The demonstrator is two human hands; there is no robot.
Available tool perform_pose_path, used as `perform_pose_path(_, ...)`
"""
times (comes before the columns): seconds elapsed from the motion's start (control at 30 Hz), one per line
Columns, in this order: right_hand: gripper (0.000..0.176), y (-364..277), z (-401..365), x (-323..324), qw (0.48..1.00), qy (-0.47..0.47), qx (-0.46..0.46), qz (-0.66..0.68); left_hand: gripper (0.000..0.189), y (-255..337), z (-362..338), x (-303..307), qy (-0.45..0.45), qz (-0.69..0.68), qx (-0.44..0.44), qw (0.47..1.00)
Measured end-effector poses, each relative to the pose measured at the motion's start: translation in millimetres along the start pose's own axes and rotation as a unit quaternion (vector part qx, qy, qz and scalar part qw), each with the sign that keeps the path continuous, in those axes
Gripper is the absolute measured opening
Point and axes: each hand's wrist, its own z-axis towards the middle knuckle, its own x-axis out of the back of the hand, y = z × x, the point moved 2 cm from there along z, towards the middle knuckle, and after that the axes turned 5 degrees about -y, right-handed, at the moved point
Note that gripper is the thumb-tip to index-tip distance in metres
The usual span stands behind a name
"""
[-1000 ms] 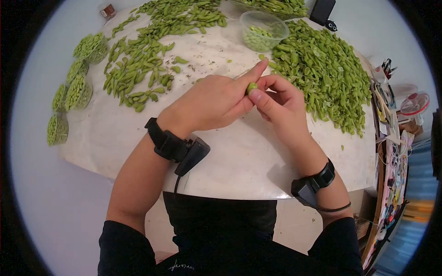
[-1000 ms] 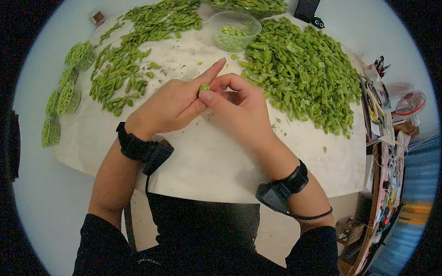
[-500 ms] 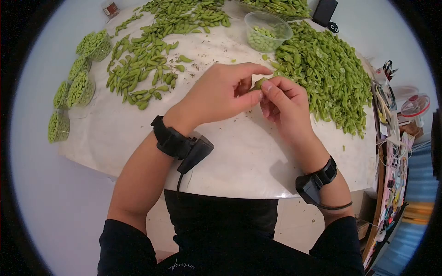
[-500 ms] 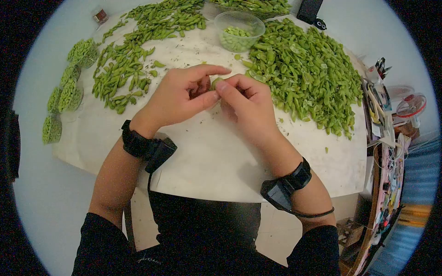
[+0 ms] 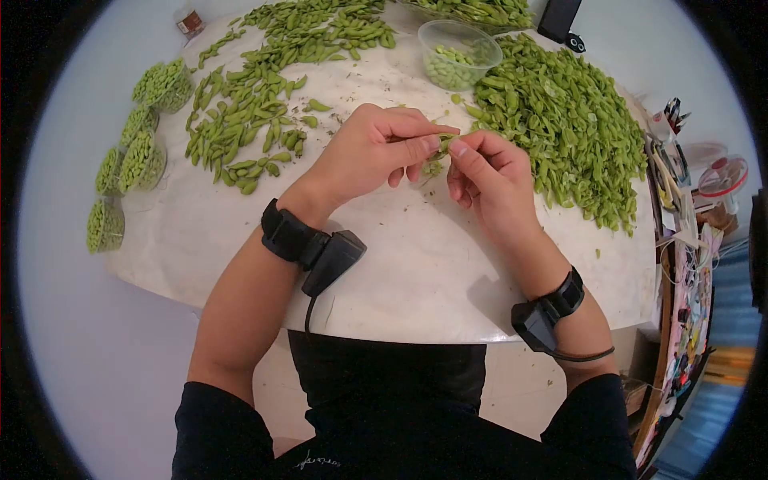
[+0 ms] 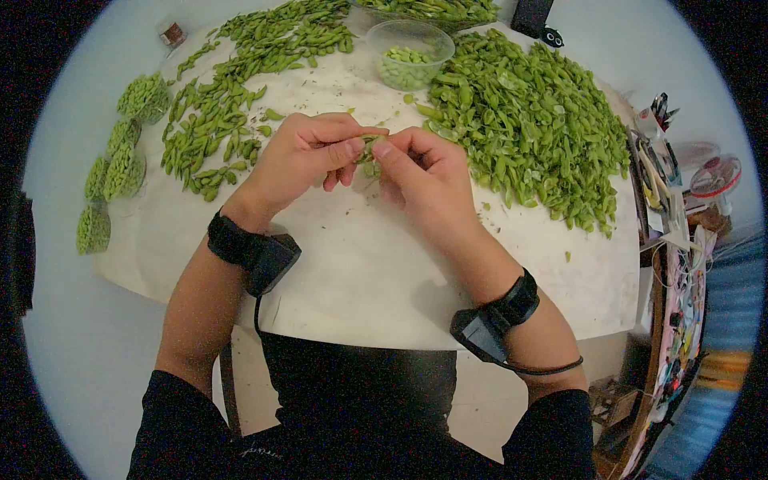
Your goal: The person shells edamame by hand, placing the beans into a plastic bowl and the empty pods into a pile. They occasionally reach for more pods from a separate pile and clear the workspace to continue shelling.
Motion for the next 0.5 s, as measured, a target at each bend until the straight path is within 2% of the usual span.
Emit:
perform_pose_path(0.23, 0.017, -2, 4, 4, 0.997, -0.007, -0.036, 0.074, 0.023, -3, 0, -4, 0.014, -0.103, 0.045, 0.994)
perform_pose_path(0.37, 0.017, -2, 7, 2, 0.996, 0.002, -0.054, 0.073, 0.022, -7, 3, -11, 0.06, -0.022, 0.012, 0.998)
perform_pose_path(0.5, 0.02, 0, 8, 1, 0.999, 0.006, -0.02, -0.036, 0.021, -9, 4, -11, 0.068, 0.032, -0.022, 0.997)
